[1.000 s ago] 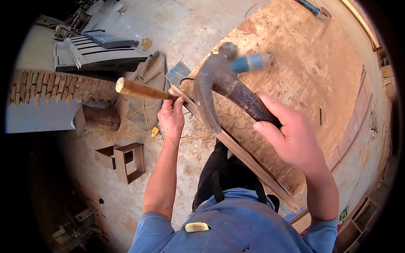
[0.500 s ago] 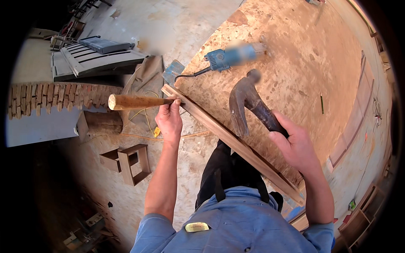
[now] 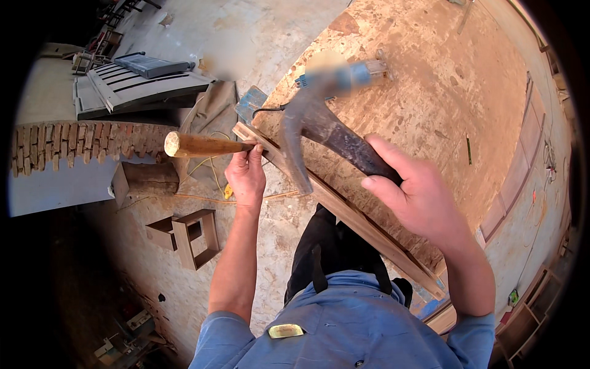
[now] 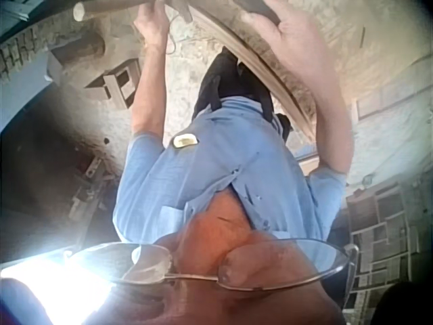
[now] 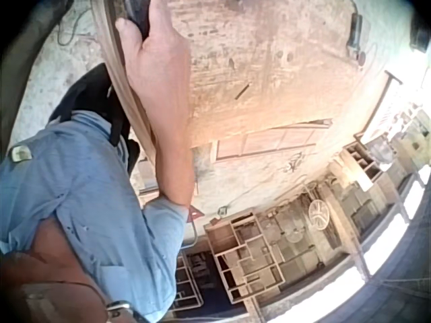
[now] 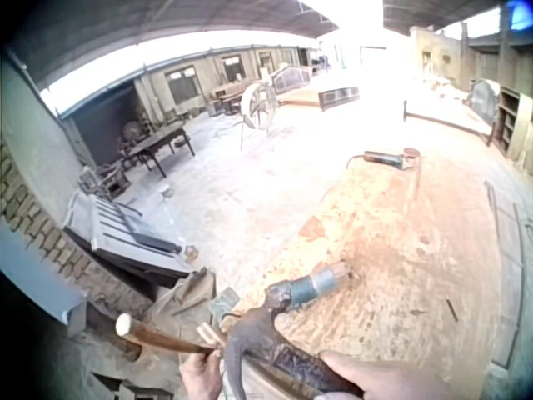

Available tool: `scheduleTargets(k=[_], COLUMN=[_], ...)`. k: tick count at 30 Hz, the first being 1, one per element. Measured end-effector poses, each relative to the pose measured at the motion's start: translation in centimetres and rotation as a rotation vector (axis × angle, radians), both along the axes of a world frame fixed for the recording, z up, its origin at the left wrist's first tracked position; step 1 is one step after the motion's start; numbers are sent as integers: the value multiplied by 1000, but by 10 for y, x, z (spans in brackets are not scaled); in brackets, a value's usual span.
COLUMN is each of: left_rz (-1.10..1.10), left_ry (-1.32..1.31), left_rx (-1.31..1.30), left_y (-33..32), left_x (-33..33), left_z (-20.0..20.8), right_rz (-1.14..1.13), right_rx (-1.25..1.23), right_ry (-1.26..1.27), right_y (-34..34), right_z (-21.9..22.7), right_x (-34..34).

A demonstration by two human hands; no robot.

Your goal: The person assembles a wooden frame by hammering nails into a wooden plank and using a chisel to carve a groove. The person then picks up a wooden panel and places it on the workbench.

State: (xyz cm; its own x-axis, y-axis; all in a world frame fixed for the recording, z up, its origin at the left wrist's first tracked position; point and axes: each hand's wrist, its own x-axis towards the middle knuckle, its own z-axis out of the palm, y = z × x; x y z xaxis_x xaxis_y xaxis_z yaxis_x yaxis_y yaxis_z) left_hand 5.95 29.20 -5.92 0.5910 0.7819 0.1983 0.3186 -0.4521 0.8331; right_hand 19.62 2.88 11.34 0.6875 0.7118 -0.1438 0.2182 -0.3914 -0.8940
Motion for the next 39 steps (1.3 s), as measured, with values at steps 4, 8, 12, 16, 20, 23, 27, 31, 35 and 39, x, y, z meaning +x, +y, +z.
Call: scheduleTargets(k=[4, 8, 12, 16, 20, 23, 27, 31, 35, 39], left_rz=[-64, -16, -37, -43, -45, -24, -12, 10, 45, 1], left_ry=[-60, 53, -3, 18, 15, 13, -13, 181, 78, 68], left_rx=[38, 37, 3, 20, 22, 69, 95, 144, 122, 70], left_y=[5, 4, 7, 11, 12, 4, -1, -1, -7, 2], left_x=[-6, -5, -9, -13, -13, -7, -1, -2, 3, -7], left_z=[-11, -10, -18, -26, -28, -15, -1, 0, 6, -6], right_rz=[123, 187, 227, 270, 288, 296, 269, 250, 291, 357], right_rx=[49, 53, 79, 58, 6, -22, -22, 27, -63, -165], right_ry=[-112, -218, -349, -429, -442, -436, -402, -433, -389, -350], right_y=[26, 48, 62, 71, 77, 78, 74, 72, 73, 77], right_z=[25, 36, 38, 37, 36, 39, 59, 66, 56, 66], right_x=[7, 10, 9, 11, 11, 13, 16, 16, 13, 16])
